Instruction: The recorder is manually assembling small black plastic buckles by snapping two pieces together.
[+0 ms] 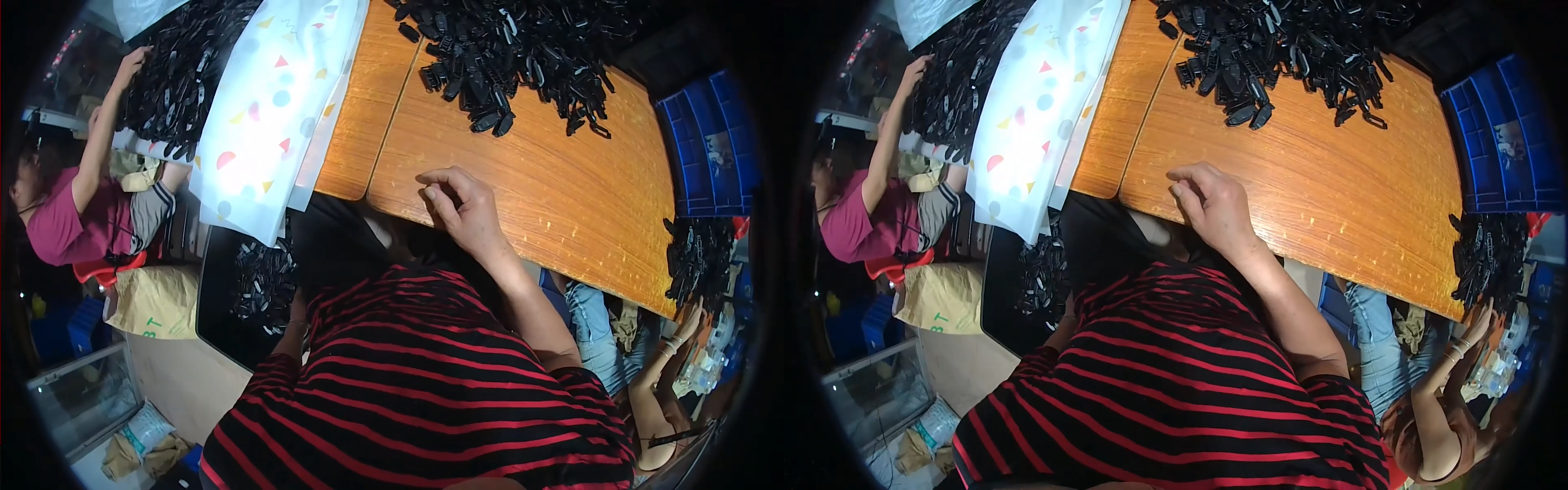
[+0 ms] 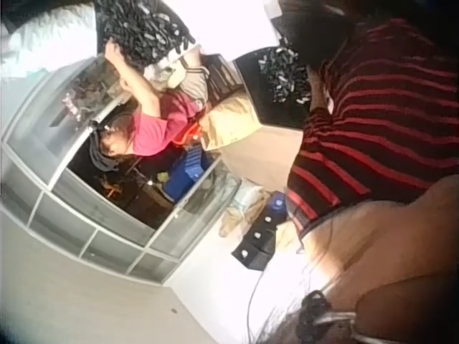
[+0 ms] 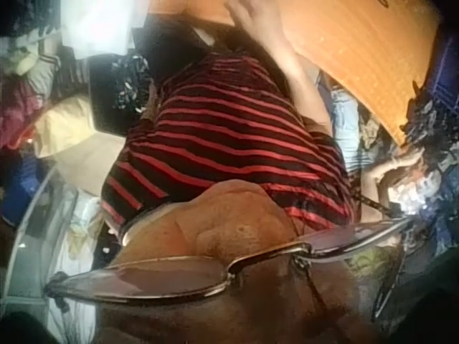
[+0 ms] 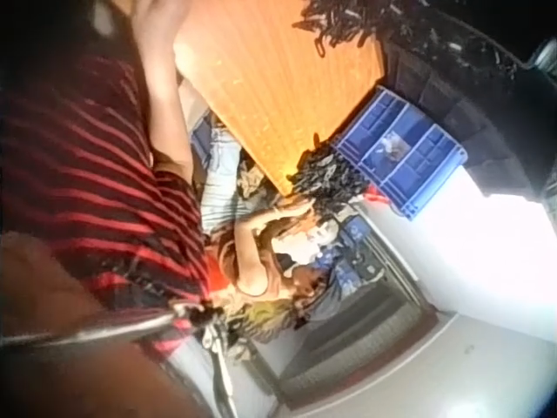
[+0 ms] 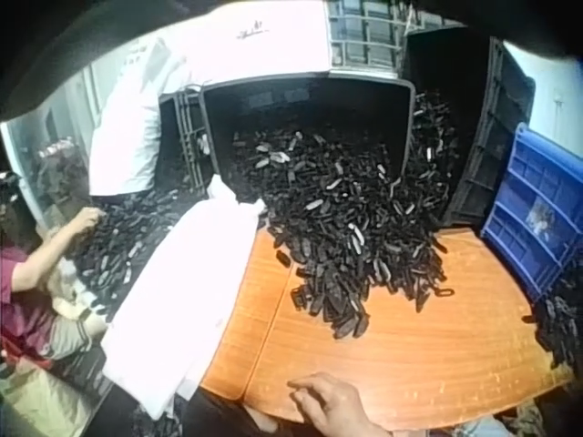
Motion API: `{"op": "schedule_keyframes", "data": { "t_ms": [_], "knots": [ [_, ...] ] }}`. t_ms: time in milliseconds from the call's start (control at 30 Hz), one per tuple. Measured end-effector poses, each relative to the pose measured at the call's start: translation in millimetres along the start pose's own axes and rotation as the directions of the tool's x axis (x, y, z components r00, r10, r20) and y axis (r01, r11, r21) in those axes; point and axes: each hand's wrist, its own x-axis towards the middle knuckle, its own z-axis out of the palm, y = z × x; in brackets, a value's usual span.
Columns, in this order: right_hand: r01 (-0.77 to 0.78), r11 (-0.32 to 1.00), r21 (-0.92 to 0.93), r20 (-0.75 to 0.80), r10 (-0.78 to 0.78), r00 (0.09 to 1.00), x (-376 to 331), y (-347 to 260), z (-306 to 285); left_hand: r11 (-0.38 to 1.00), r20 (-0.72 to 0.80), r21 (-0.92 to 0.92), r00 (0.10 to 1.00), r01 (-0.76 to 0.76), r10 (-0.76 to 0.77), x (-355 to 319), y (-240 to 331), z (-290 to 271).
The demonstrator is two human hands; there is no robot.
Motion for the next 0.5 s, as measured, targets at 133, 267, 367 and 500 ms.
{"op": "schedule_keyframes", "data": {
  "t_ms": [133,267,367,500],
  "knots": [
    [-0.009,0.998,-0.058,-0.034,0.007,0.999,-6,10,-5,-0.11,0.201,0.974,0.98,-0.199,0.006,-51,53,31],
    [0.014,0.999,-0.043,-0.013,-0.014,1.0,-2,3,-3,-0.164,0.135,0.978,0.991,-0.13,0.022,-79,76,44],
    [0.026,0.998,-0.064,-0.015,-0.027,1.0,0,4,-2,-0.196,-0.011,0.981,0.999,0.001,-0.049,-79,80,51],
    [0.016,0.995,-0.102,-0.034,-0.02,0.999,1,-2,-6,0.005,0.032,0.999,0.996,-0.032,-0.079,-63,58,42]
  ]
}}
